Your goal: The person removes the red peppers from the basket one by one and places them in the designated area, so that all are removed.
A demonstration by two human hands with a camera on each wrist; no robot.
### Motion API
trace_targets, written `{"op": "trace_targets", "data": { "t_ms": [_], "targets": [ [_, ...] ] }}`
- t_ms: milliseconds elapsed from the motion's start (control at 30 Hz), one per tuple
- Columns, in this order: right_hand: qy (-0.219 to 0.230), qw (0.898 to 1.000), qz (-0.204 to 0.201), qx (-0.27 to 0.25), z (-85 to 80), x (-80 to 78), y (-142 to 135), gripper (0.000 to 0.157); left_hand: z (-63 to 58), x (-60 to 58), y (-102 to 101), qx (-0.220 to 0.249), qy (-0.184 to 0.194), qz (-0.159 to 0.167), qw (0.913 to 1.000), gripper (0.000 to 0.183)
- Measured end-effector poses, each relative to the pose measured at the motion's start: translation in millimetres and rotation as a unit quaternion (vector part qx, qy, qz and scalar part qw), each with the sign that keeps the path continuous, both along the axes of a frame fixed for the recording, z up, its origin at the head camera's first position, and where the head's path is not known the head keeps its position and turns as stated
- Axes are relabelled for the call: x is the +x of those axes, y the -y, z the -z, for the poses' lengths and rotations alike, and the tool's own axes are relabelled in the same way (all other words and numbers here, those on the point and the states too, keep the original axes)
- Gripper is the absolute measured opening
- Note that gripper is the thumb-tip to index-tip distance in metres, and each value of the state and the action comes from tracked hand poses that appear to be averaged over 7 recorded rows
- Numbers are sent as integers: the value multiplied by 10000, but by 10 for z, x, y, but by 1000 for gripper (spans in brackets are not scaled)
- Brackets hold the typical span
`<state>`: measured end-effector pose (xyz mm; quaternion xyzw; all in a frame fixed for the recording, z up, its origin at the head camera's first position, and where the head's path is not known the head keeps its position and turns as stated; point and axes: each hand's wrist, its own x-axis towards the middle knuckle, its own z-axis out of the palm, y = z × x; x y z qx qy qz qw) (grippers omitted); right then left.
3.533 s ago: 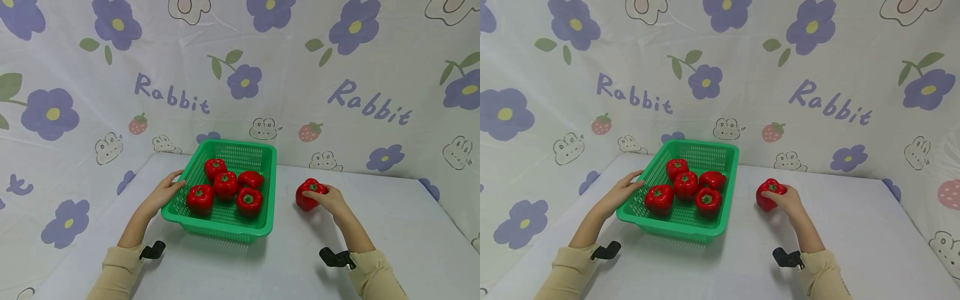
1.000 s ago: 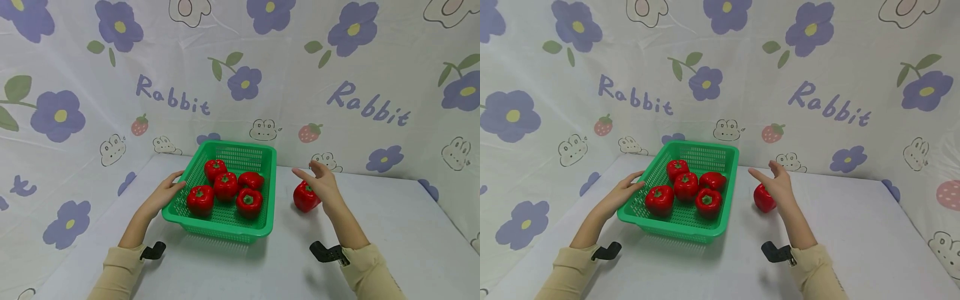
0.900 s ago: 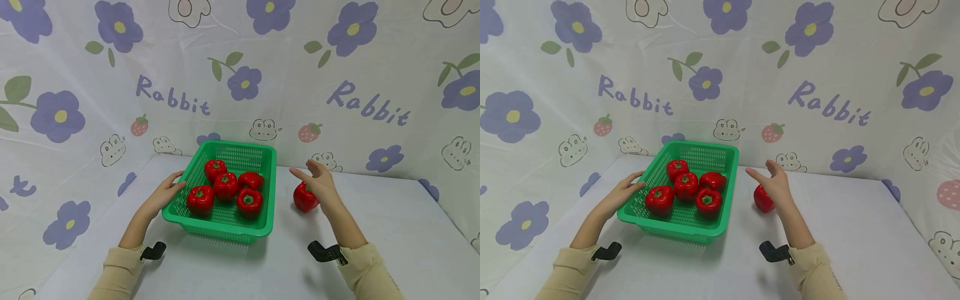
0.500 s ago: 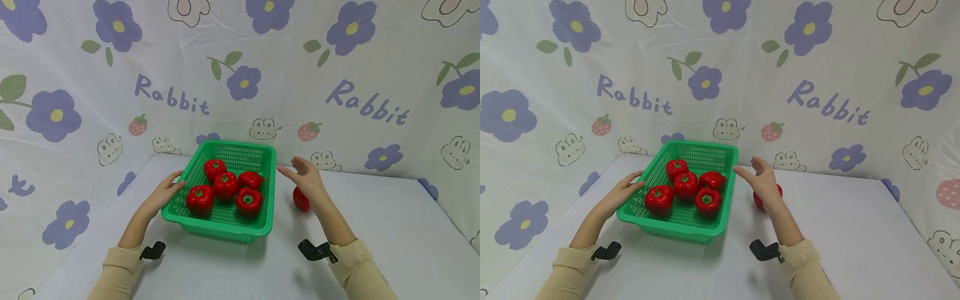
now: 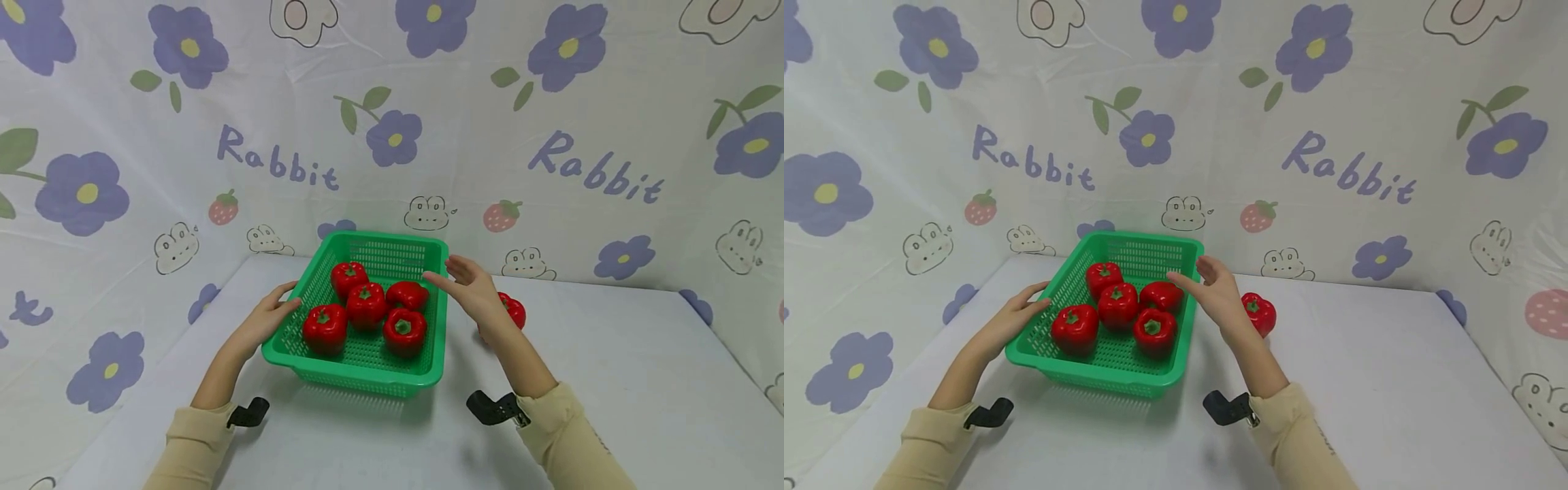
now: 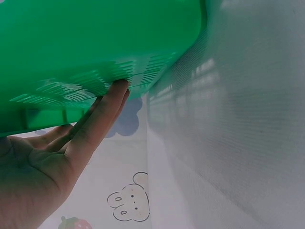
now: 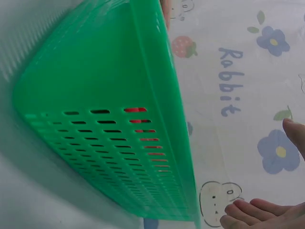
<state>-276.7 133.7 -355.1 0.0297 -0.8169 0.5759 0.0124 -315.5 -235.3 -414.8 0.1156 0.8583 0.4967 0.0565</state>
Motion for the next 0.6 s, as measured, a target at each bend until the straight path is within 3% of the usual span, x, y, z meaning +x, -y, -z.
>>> {"op": "trace_targets", "data": {
  "t_ms": [600],
  "targets": [
    [46,9989,-443,-178,-75,0,376,83,-5,4,6,16,26,16,10000,59]
  ]
}}
